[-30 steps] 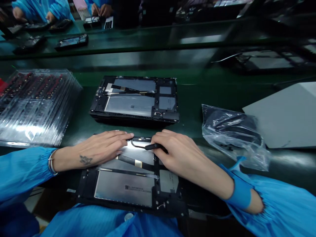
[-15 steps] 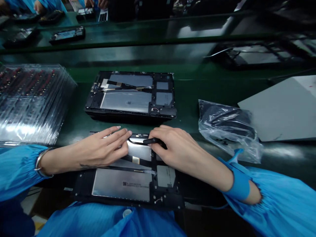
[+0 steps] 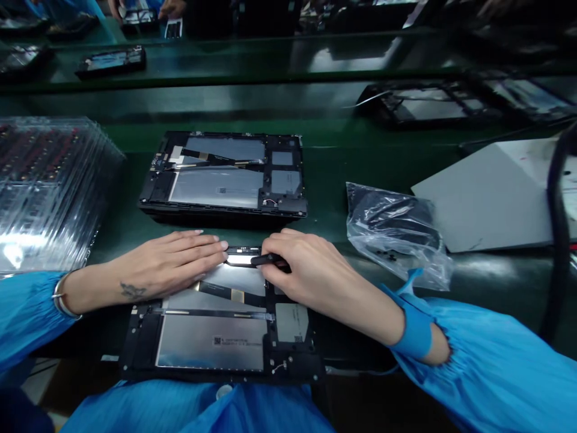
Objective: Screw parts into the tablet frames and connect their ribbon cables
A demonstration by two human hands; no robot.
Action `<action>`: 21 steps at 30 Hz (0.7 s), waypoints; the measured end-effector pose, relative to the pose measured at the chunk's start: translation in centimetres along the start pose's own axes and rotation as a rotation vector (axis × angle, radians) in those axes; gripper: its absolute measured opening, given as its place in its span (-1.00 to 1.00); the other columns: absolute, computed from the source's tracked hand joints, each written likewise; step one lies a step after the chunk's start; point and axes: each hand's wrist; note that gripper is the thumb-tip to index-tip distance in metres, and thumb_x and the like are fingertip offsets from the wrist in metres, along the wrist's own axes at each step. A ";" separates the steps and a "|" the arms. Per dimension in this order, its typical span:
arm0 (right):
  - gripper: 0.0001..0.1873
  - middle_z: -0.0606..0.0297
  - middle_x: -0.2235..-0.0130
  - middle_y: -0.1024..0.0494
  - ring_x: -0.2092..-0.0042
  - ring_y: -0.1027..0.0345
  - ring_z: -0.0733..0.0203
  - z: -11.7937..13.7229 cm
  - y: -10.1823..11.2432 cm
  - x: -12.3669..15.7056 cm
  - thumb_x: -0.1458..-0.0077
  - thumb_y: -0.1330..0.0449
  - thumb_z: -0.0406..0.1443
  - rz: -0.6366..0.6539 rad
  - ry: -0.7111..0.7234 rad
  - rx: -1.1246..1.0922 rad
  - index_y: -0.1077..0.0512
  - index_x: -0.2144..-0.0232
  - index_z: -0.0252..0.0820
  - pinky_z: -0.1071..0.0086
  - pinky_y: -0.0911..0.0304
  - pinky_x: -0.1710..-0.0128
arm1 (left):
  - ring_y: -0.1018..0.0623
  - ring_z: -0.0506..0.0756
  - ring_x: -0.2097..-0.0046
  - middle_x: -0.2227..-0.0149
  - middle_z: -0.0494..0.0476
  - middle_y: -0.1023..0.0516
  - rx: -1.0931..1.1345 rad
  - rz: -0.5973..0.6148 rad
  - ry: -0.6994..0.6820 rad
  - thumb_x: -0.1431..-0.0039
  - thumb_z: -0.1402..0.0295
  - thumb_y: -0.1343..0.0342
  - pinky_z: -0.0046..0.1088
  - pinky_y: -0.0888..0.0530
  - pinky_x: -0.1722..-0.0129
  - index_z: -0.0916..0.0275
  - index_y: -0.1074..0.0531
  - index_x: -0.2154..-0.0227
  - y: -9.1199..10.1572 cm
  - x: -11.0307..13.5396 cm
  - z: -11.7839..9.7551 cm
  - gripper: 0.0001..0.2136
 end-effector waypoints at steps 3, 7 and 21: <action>-0.83 0.25 0.40 -0.52 0.36 -0.37 0.19 0.2 0.0 -0.1 -0.14 -0.10 -0.33 0.014 0.001 0.039 -0.42 0.48 -0.15 0.37 -0.16 0.43 | -0.45 0.24 -0.25 -0.23 0.36 -0.42 -0.053 0.015 -0.025 -0.43 0.41 0.06 -0.16 -0.43 -0.23 0.37 -0.34 -0.20 0.1 -0.1 0.0 -0.65; -0.84 0.25 0.40 -0.51 0.36 -0.35 0.20 0.5 0.0 -0.2 -0.14 -0.10 -0.37 0.029 -0.019 0.085 -0.42 0.47 -0.17 0.38 -0.15 0.44 | -0.43 0.25 -0.27 -0.24 0.34 -0.41 -0.089 0.025 -0.026 -0.45 0.35 0.09 -0.15 -0.42 -0.24 0.34 -0.36 -0.19 0.0 -0.1 -0.1 -0.65; -0.86 0.27 0.39 -0.49 0.34 -0.33 0.20 0.3 -0.3 -0.1 -0.15 -0.13 -0.40 0.022 -0.001 0.113 -0.41 0.45 -0.18 0.38 -0.11 0.42 | -0.42 0.28 -0.27 -0.25 0.35 -0.40 -0.250 0.031 -0.068 -0.45 0.39 0.12 -0.11 -0.41 -0.24 0.39 -0.34 -0.19 -0.2 -0.2 -0.4 -0.65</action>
Point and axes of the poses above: each hand's wrist, its own x-axis away from the middle knuckle, its own y-axis out of the back of the hand, z = x × y
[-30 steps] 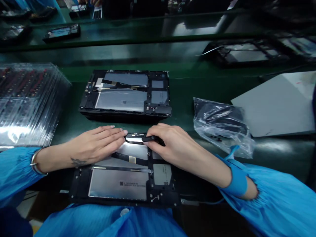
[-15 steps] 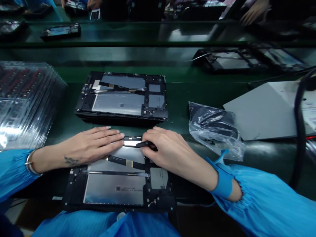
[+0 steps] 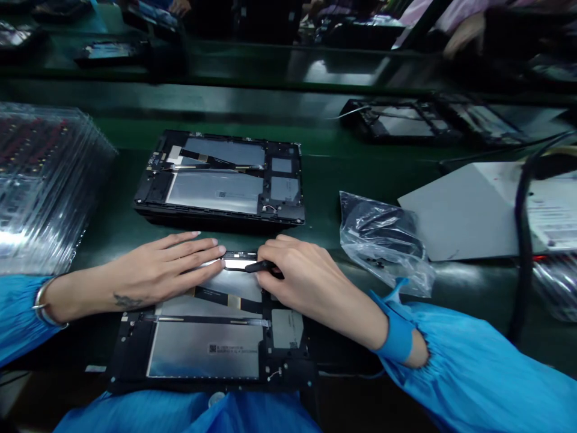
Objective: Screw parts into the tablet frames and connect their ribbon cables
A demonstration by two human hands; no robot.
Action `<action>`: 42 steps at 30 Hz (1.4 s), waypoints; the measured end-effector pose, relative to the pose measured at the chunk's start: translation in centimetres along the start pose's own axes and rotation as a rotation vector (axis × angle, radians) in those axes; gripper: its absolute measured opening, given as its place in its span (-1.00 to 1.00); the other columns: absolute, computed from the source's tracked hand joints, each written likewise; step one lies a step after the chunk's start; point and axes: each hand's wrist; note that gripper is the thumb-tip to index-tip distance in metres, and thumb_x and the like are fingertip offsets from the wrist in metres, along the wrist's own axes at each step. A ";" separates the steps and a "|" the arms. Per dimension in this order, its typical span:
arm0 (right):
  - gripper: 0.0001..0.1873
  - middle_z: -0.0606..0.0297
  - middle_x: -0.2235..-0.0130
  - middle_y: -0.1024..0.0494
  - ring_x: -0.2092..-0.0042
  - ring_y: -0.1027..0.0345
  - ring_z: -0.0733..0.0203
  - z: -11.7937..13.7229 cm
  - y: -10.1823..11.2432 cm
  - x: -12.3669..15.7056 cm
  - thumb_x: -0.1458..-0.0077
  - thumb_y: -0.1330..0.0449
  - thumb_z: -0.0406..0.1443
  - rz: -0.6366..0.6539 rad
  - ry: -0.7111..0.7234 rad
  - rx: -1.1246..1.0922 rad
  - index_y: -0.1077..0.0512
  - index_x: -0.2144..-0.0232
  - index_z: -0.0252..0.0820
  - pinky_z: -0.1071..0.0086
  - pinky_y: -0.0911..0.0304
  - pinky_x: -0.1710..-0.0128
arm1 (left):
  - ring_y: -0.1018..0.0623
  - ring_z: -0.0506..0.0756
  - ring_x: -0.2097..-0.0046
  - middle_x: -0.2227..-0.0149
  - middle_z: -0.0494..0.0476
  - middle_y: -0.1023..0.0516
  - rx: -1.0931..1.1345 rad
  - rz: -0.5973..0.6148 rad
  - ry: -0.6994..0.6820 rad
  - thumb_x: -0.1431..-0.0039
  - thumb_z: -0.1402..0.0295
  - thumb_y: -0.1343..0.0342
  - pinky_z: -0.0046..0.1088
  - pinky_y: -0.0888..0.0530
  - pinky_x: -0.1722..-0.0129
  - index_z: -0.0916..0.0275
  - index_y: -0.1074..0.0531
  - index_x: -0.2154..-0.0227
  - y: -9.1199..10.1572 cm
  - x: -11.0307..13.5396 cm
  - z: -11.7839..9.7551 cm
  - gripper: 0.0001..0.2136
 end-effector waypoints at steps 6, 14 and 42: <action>-0.87 0.30 0.41 -0.46 0.34 -0.31 0.21 0.1 -0.1 -0.2 -0.14 -0.15 -0.39 -0.005 -0.019 0.015 -0.39 0.47 -0.19 0.38 -0.08 0.42 | -0.46 0.31 -0.23 -0.21 0.39 -0.44 -0.047 -0.012 -0.035 -0.43 0.44 0.11 -0.10 -0.45 -0.19 0.45 -0.37 -0.16 0.6 -0.2 0.1 -0.65; -0.87 0.31 0.42 -0.46 0.34 -0.30 0.20 0.2 0.0 -0.1 -0.11 -0.17 -0.40 -0.010 0.003 0.060 -0.35 0.48 -0.19 0.39 -0.02 0.44 | -0.50 0.30 -0.19 -0.17 0.41 -0.48 -0.086 -0.049 -0.044 -0.42 0.49 0.14 -0.12 -0.47 -0.15 0.45 -0.36 -0.16 0.8 -0.5 -0.2 -0.65; -0.31 0.25 0.43 -0.50 0.38 -0.39 0.18 11.4 -10.8 5.4 -0.31 0.12 0.19 -0.593 0.391 -0.949 -0.57 -0.03 -0.09 0.32 -0.31 0.39 | -0.50 0.11 0.24 0.24 0.19 -0.53 0.461 0.168 0.546 -0.37 0.38 0.05 -0.42 -0.29 0.29 0.30 -0.56 0.28 1.0 -5.3 1.1 -0.73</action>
Point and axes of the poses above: each hand's wrist, its own x-axis away from the middle knuckle, its own y-axis out of the back of the hand, z = x × y
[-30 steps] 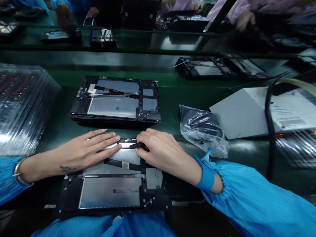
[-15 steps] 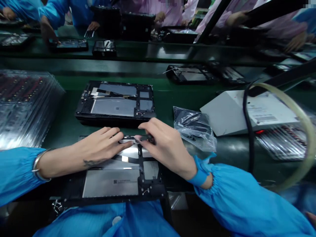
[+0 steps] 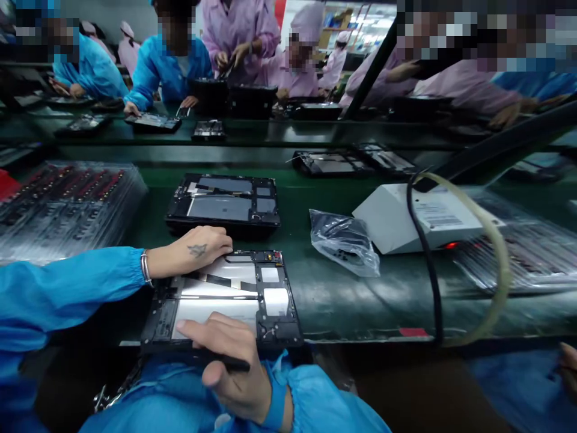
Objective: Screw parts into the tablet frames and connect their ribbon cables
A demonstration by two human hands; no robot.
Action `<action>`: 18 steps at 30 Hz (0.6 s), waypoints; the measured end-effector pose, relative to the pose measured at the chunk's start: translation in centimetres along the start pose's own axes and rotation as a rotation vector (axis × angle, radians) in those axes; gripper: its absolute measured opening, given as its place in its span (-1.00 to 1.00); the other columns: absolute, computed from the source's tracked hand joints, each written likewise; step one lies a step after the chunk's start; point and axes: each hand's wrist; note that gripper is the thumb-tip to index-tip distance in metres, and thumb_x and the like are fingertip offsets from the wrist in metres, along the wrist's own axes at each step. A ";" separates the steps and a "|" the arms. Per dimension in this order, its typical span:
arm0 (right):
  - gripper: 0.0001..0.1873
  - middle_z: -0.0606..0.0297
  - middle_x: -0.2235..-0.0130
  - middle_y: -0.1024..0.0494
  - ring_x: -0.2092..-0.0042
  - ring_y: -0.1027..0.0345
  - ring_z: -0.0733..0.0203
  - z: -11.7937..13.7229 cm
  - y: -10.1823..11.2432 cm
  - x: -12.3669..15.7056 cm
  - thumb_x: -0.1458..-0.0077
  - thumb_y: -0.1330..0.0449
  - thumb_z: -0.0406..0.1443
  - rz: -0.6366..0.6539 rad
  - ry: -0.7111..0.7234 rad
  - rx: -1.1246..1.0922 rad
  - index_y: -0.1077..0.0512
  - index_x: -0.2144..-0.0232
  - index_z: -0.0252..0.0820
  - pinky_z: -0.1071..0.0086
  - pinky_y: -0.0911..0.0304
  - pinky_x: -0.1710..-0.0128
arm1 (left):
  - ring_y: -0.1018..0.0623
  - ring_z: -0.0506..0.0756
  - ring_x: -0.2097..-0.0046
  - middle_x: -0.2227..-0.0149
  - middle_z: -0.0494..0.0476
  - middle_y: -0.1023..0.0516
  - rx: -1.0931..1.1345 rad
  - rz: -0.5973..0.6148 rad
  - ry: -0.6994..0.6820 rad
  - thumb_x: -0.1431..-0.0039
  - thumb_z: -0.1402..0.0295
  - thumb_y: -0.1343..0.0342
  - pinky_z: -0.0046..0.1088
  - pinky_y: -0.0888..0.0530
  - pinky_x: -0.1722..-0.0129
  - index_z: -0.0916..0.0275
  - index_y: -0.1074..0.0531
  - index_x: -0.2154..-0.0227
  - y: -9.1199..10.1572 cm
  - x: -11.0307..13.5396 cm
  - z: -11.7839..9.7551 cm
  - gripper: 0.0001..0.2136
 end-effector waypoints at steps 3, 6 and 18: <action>-0.39 0.21 0.31 -0.55 0.28 -0.44 0.13 0.0 0.3 -0.3 -0.33 0.04 0.12 -0.003 0.146 0.058 -0.44 -0.18 -0.05 0.27 -0.40 0.30 | -0.53 0.06 0.27 0.31 0.10 -0.58 0.088 0.033 0.026 -0.32 0.34 -0.03 -0.49 -0.32 0.26 0.26 -0.59 0.30 0.9 -0.3 0.2 -0.77; -0.49 0.18 0.19 -0.55 0.17 -0.48 0.06 0.0 0.2 -0.4 -0.34 -0.02 0.05 -0.067 0.173 0.125 -0.41 -0.20 0.05 0.19 -0.47 0.21 | -0.53 0.02 0.31 0.38 0.05 -0.59 0.149 0.080 0.048 -0.28 0.29 -0.07 -0.54 -0.31 0.32 0.24 -0.60 0.28 2.2 -0.3 0.6 -0.78; -0.39 0.03 -0.15 -0.52 -0.23 -0.36 -0.04 0.4 6.2 1.0 -0.25 -0.16 -0.46 0.339 0.541 0.793 -0.24 -0.32 -0.13 -0.07 -0.33 -0.22 | -0.41 -0.03 0.38 0.38 0.04 -0.51 0.697 0.114 -0.043 -0.10 0.23 -0.22 -0.58 -0.24 0.43 0.31 -0.53 0.33 5.8 0.2 -0.6 -0.78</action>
Point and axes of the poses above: each hand's wrist, its own x-axis away from the middle knuckle, its own y-axis out of the back of the hand, z = x × y
